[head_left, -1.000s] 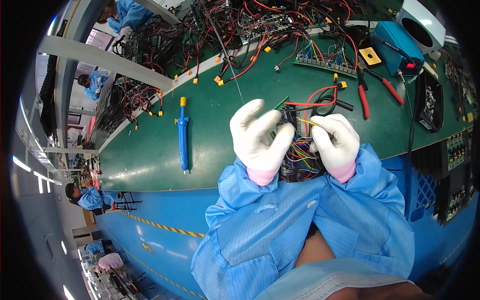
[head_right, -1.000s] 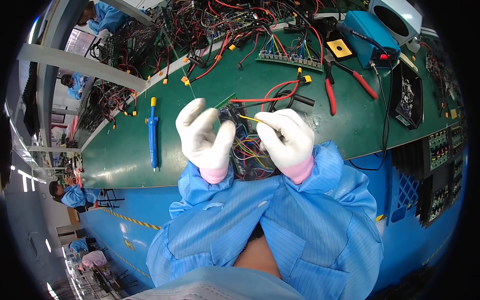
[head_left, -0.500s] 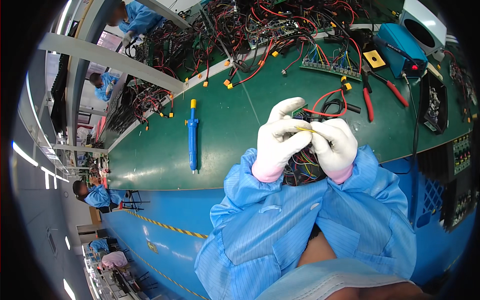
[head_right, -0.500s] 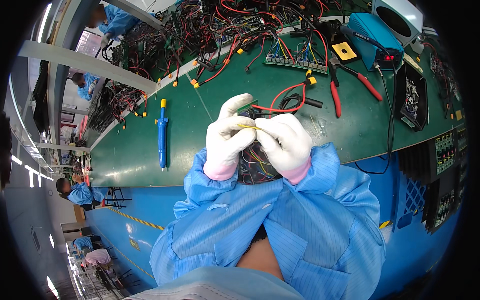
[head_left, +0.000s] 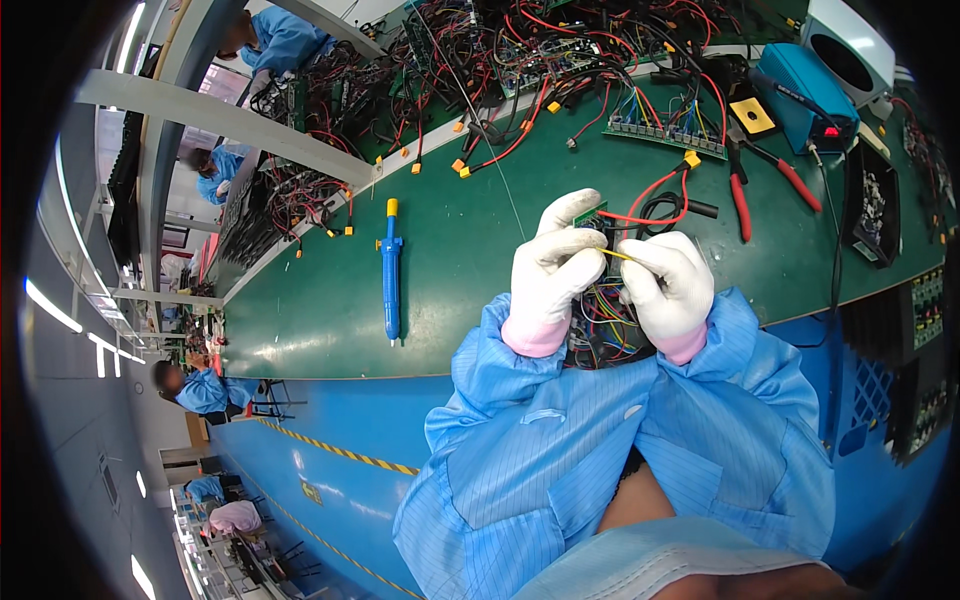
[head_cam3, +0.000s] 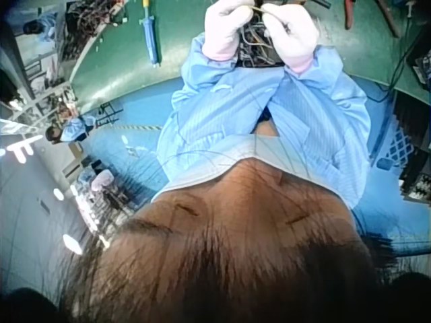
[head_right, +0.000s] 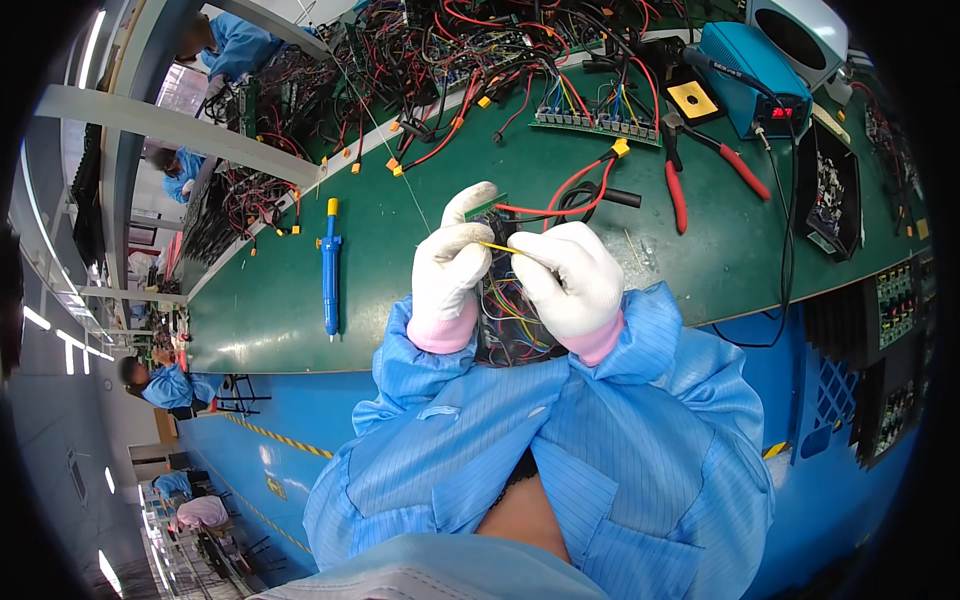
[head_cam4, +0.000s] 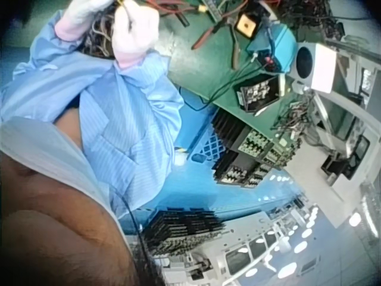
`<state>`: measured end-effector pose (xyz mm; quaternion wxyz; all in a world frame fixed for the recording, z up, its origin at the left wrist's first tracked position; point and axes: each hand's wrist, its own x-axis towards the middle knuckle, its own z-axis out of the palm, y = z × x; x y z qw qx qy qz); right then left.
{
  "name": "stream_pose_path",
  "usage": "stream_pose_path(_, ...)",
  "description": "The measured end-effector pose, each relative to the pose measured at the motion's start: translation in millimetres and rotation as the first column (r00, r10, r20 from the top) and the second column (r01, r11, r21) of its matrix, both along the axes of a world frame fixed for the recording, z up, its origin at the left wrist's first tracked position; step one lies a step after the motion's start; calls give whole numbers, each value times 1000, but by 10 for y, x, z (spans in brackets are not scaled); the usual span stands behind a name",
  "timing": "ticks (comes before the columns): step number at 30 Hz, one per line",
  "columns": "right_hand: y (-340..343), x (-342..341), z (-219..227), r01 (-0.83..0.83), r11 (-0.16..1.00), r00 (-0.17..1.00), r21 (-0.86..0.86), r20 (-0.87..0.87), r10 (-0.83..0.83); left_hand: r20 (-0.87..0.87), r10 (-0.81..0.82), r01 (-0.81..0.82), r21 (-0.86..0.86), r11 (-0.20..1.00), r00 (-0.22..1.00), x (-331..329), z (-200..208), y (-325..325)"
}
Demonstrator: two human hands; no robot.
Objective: Soldering components and wires onto printed circuit boards at a manual assembly station.
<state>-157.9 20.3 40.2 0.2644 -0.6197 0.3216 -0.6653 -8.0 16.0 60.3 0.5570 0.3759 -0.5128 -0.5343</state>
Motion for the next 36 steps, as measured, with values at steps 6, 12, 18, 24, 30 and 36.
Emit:
stream_pose_path(6,26,34,27,11,998,998,63,64,-15,-48,-37,31,-128,991,998,-16,-87,-43)
stream_pose_path(12,37,46,11,8,997,998,79,57,-12,-13,-55,55,-54,997,998,-62,-66,15)
stream_pose_path(18,28,12,-9,-70,982,994,177,93,54,-29,-20,19,-41,999,999,-25,-64,-42)
stream_pose_path(24,11,5,-37,-75,992,997,99,23,73,-40,-65,62,-72,995,997,-8,-79,-53)
stream_pose_path(30,35,18,-83,-53,998,998,21,32,53,49,-52,56,-79,995,997,-35,-49,-28)
stream_pose_path(36,28,12,-28,-67,997,998,27,24,66,5,-46,47,-72,996,999,-45,-57,-22)
